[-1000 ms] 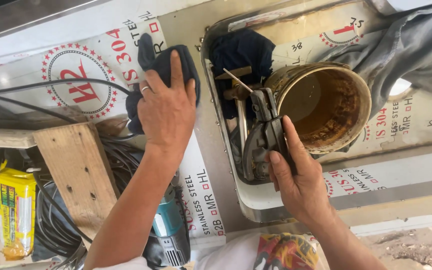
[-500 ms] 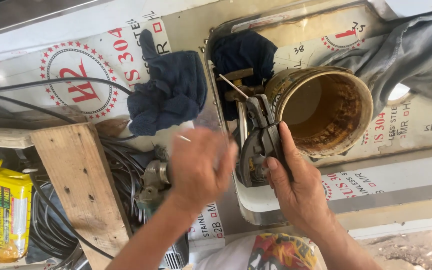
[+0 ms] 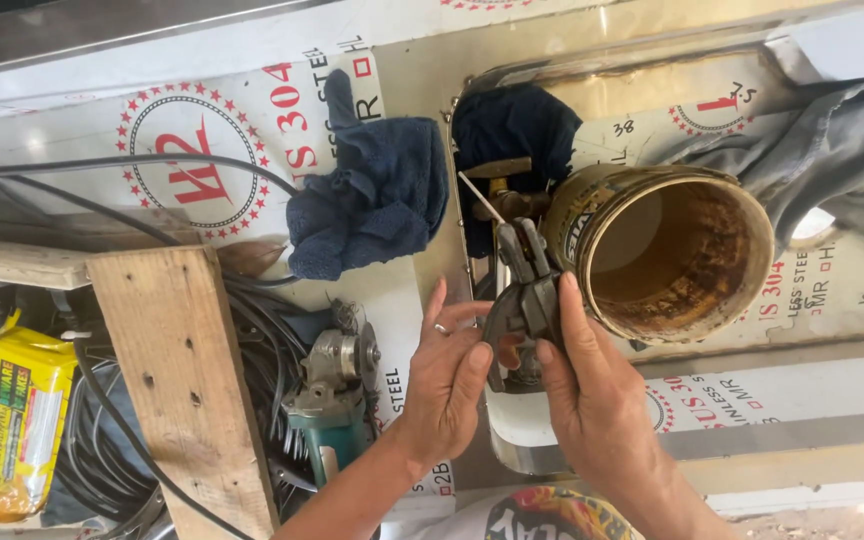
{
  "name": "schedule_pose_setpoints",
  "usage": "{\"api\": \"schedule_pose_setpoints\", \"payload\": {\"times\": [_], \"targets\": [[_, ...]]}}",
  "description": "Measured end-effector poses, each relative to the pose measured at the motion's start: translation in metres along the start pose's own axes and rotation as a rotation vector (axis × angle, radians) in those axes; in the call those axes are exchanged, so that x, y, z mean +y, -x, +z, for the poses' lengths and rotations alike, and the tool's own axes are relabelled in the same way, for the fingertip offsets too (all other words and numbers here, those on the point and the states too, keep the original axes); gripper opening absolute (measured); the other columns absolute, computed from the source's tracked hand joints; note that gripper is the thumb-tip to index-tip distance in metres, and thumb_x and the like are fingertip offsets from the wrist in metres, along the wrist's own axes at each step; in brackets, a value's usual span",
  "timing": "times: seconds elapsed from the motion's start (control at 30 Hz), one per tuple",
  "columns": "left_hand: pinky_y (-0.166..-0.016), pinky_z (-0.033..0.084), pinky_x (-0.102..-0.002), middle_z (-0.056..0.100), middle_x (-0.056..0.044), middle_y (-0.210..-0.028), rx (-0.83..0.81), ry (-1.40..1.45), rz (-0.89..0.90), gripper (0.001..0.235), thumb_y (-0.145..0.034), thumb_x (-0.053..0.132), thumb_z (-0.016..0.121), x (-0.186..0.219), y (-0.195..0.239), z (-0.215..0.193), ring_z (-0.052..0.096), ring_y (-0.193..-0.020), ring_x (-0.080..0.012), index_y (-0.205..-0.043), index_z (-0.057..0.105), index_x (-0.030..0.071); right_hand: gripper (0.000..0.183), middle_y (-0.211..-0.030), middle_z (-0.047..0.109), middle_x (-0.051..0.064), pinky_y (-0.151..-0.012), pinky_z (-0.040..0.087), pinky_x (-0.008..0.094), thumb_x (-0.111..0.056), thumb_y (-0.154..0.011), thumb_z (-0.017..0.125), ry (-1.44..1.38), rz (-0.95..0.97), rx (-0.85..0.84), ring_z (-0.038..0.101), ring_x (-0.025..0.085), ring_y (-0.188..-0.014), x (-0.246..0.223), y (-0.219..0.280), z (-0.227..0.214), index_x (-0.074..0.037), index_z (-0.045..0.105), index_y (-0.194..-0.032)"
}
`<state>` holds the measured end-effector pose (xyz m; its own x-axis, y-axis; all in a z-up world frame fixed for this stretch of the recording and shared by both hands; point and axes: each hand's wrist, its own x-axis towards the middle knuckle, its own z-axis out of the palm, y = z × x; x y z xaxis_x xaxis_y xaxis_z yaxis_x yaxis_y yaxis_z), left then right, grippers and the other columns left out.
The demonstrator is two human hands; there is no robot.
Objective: The recorder is seen fabricating a metal sink by welding and hammering various parts.
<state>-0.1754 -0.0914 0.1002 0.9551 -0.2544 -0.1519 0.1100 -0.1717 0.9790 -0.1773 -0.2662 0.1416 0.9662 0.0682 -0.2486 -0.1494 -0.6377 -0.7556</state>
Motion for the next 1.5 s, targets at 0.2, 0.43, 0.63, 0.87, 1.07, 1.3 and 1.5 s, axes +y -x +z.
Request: {"api": "schedule_pose_setpoints", "payload": {"times": [0.2,0.43,0.63,0.87,1.07,1.3,1.5], "targets": [[-0.134,0.013,-0.056,0.073,-0.002,-0.085,0.003,0.038,-0.018,0.054,-0.116,0.03,0.028,-0.0006,0.0022,0.0009,0.062,-0.131,-0.0273,-0.1,0.073,0.005,0.061,-0.109,0.067,0.02,-0.075,0.056,0.036,-0.007,-0.1,0.06,-0.005,-0.019,-0.016,0.071,0.031,-0.088,-0.0007,-0.0022,0.0013,-0.002,0.037,-0.156],[-0.132,0.014,-0.055,0.073,-0.004,-0.08,0.002,0.041,-0.02,0.056,-0.116,0.031,0.026,0.0003,0.0011,0.0013,0.063,-0.13,-0.0284,-0.103,0.073,0.001,0.062,-0.103,0.066,0.019,-0.07,0.055,0.037,-0.008,-0.099,0.061,0.005,0.024,-0.049,0.068,0.031,-0.081,0.0,-0.0019,0.0014,-0.003,0.037,-0.156],[-0.133,0.016,-0.054,0.072,-0.003,-0.077,0.002,0.008,-0.02,0.059,-0.115,0.032,0.024,-0.0033,0.0034,0.0025,0.065,-0.129,-0.028,-0.094,0.072,0.004,0.062,-0.104,0.066,0.019,-0.07,0.055,0.037,-0.008,-0.099,0.06,-0.003,0.01,-0.051,0.067,0.031,-0.081,-0.0012,-0.0032,0.0016,-0.003,0.036,-0.156],[-0.132,0.016,-0.055,0.072,-0.004,-0.079,0.008,-0.001,-0.018,0.059,-0.115,0.031,0.025,-0.003,0.0021,0.0019,0.064,-0.128,-0.0297,-0.089,0.07,0.005,0.061,-0.104,0.066,0.018,-0.073,0.055,0.036,-0.008,-0.099,0.061,-0.016,0.005,-0.025,0.067,0.03,-0.082,0.0001,-0.0029,0.003,-0.004,0.038,-0.156],[-0.132,0.016,-0.055,0.072,-0.003,-0.079,0.007,0.009,-0.025,0.058,-0.115,0.031,0.025,-0.0039,0.0025,0.0023,0.064,-0.127,-0.0293,-0.09,0.071,0.005,0.062,-0.101,0.065,0.017,-0.071,0.055,0.035,-0.008,-0.099,0.061,-0.017,0.034,-0.038,0.066,0.028,-0.079,0.0012,-0.0027,0.0033,-0.004,0.038,-0.156],[-0.132,0.017,-0.055,0.072,-0.004,-0.081,-0.003,-0.01,-0.027,0.058,-0.115,0.03,0.025,-0.0025,0.0012,0.0013,0.063,-0.128,-0.0292,-0.093,0.072,0.005,0.062,-0.099,0.065,0.017,-0.069,0.055,0.036,-0.008,-0.099,0.061,-0.011,0.057,-0.056,0.066,0.028,-0.078,0.0,-0.0035,0.0027,-0.004,0.038,-0.156],[-0.132,0.016,-0.056,0.071,-0.004,-0.082,0.004,-0.001,-0.016,0.054,-0.115,0.027,0.027,0.0005,0.0024,-0.0001,0.063,-0.129,-0.0282,-0.095,0.072,0.004,0.062,-0.103,0.066,0.018,-0.071,0.055,0.036,-0.008,-0.098,0.061,0.017,0.075,-0.065,0.068,0.03,-0.082,-0.0003,-0.0032,0.0029,-0.003,0.038,-0.156]]}}
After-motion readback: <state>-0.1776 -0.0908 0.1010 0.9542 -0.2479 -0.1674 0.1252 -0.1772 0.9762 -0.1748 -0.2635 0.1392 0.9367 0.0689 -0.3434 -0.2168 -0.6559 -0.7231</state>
